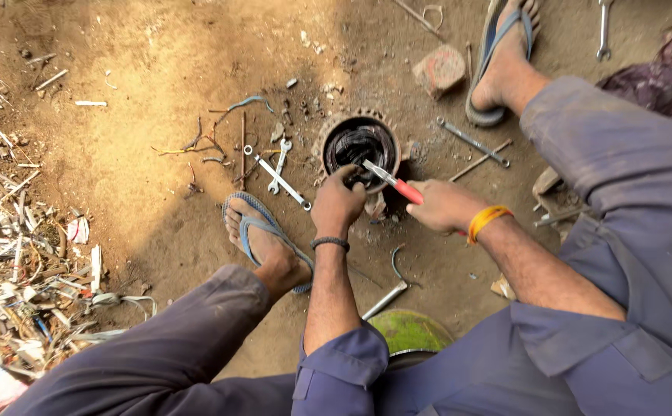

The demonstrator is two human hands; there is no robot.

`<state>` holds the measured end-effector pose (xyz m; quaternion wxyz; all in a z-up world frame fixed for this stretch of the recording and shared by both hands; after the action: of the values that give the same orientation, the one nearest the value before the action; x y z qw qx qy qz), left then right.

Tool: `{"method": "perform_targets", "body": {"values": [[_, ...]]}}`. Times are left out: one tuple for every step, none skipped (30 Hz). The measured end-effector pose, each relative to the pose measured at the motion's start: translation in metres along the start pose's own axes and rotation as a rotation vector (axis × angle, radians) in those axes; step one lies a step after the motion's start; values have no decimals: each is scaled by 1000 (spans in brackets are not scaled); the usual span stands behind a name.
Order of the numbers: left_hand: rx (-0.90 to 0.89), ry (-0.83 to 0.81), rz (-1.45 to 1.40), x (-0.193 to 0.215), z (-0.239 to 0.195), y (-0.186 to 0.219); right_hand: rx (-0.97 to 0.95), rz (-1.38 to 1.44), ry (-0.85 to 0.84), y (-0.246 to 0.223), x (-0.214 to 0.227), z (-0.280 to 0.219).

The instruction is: The person sits on the ground and uses pliers to pull and cut wires from a motor housing. The person repeatedly reaches into the housing, grips wire bundles, and extracts them while occasionally using a screwdriver to assist.

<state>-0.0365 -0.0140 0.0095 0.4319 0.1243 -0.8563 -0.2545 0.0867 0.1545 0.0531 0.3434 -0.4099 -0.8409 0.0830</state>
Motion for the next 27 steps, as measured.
{"method": "perform_targets", "body": {"values": [[13,-4,-5,0,-2,1,124,-25,47,0,-2,2],[26,-9,-9,0,-4,2,88,-20,31,3,-5,5],[39,-9,-17,1,-4,4,55,-20,16,5,-6,9],[52,-10,-24,3,-5,6,22,-19,1,6,-6,12],[69,-12,-31,2,-7,7,40,-34,13,7,-7,15],[85,-13,-38,2,-10,8,59,-49,25,9,-7,16],[103,-13,-43,3,-10,8,79,-67,39,9,-6,18],[121,-13,-48,4,-11,8,73,-82,38,8,-7,20],[139,-16,-53,3,-12,9,65,-96,36,9,-6,20],[133,6,-51,3,-13,10,57,-111,34,10,-7,20],[127,28,-52,1,-14,11,62,-105,34,11,-6,20],[121,50,-53,0,-15,11,67,-98,34,11,-6,20],[114,56,-63,-2,-16,11,75,-96,30,10,-6,21],[107,62,-73,-3,-16,11,99,-117,48,9,-5,22],[99,67,-80,-4,-17,10,122,-133,67,8,-6,23],[105,60,-84,-6,-19,9,146,-150,86,6,-7,24],[109,55,-89,-6,-18,10,137,-163,77,4,-6,27],[112,51,-94,-6,-17,10,128,-176,69,3,-6,30],[114,52,-92,-6,-16,10,120,-186,60,2,-6,34],[116,52,-90,-5,-16,10,130,-203,77,0,-6,38],[115,50,-86,-5,-16,10,139,-217,95,0,-6,40],[115,39,-82,-5,-16,8,147,-230,112,0,-7,42],[110,27,-79,-7,-16,9,139,-221,103,1,-7,44],[106,15,-75,-8,-15,9,131,-211,94,2,-7,45],[97,11,-88,-10,-16,8,120,-201,87,4,-6,45],[88,7,-100,-11,-16,7,119,-207,88,4,-5,44],[81,4,-113,-12,-16,6,119,-213,88,4,-5,43]]}}
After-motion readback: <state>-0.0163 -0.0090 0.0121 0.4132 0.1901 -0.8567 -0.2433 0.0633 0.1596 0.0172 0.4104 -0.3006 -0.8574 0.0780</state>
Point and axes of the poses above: each hand's wrist, its own z-axis towards the middle knuckle, its own x-axis out of the back of the hand, y = z × x, the point moved 2 cm from there along z, towards the middle knuckle, and after that the axes turned 2 degrees about -y, right-handed, at the moved point
